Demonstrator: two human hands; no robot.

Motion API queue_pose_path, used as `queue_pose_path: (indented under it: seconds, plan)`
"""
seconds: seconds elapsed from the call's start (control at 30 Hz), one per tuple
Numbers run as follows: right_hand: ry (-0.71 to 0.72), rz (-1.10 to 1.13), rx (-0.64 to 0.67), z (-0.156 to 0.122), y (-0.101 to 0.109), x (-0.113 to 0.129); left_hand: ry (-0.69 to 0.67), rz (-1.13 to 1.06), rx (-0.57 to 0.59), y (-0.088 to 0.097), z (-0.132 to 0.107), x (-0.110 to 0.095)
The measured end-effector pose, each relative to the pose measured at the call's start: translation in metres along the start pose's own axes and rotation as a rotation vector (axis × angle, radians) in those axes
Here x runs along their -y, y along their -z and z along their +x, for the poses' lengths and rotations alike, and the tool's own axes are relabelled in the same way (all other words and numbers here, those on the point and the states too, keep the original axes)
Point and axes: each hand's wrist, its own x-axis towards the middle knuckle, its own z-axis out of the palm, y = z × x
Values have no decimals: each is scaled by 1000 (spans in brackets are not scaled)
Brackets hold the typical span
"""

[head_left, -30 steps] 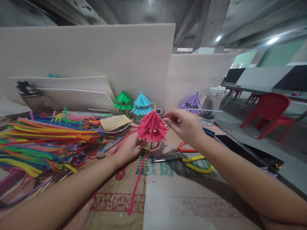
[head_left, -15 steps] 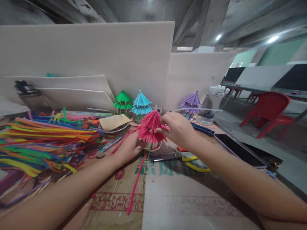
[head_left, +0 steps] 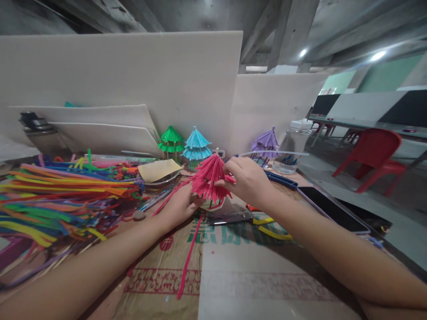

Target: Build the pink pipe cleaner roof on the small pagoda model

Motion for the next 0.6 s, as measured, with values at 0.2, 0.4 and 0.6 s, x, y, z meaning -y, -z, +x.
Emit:
queue_pose_path:
  seconds: [0.2,0.4,0.6]
  plan:
    - [-452,535,263,9,10,-1,32,-47,-27,-1,3,-1]
    - [-839,1143,380,12,6,-3,89,-75,-32,-3,4,6]
    - [-904,1837,325,3,-13,16,65,-7,-3,-2,1,13]
